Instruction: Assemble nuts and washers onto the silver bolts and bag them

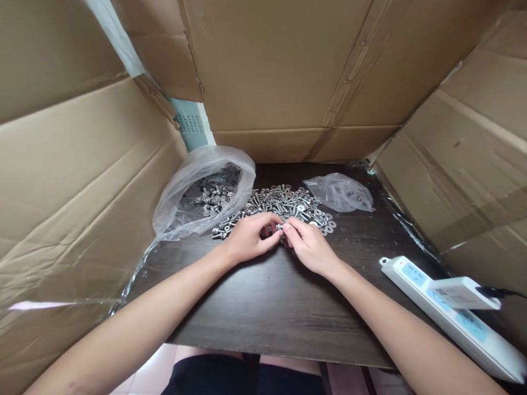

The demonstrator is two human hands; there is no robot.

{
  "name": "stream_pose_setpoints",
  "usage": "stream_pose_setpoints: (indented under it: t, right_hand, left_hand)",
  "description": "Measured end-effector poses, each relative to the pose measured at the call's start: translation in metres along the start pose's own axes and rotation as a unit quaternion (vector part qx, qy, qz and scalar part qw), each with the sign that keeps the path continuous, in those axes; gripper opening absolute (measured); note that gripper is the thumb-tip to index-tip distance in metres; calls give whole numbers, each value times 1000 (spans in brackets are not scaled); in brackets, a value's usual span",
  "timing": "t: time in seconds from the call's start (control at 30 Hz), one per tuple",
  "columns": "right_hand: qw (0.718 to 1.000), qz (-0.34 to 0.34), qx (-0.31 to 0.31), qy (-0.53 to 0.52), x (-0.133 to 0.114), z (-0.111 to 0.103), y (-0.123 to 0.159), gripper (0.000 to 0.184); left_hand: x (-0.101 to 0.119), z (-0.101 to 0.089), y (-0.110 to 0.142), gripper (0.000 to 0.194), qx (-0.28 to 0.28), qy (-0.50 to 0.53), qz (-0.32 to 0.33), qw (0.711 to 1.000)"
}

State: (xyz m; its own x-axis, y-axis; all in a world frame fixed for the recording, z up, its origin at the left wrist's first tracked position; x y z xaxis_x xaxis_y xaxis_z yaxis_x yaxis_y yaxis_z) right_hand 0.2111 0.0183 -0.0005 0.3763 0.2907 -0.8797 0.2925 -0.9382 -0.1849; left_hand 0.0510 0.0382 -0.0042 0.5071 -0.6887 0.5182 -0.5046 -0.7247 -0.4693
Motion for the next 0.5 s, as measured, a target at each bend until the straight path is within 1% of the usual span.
stream_pose_setpoints:
  t: [0.07,0.17,0.4,0.5]
  right_hand:
    - [1000,9,-11,3,1,1,0,37]
    - [1000,17,-19,-2,1,1,1,35]
    - [999,28,-28,-18,-1,-1,1,20]
    - [999,25,-38,-13,-1,-1,1,24]
  left_hand:
    - [0,0,0,17,-1,2,2,1000]
    - [0,0,0,16,1,-1,3,1000]
    - [0,0,0,16,-2,-10,-2,1000]
    - [0,1,0,16,-2,-12,1,1000]
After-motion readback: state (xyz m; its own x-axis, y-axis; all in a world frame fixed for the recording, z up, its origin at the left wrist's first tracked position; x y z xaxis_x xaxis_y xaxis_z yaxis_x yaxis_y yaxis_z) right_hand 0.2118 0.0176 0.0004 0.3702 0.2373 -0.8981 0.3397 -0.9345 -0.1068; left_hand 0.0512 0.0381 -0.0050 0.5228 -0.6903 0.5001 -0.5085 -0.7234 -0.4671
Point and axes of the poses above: each hand's wrist, its own y-axis away from the middle knuckle, its own z-axis out of the palm, x = y × z, the point moved 4 cm from there along -y, towards the middle knuckle, and after that the axes turned 11 degrees about -y, right-handed, at the moved point
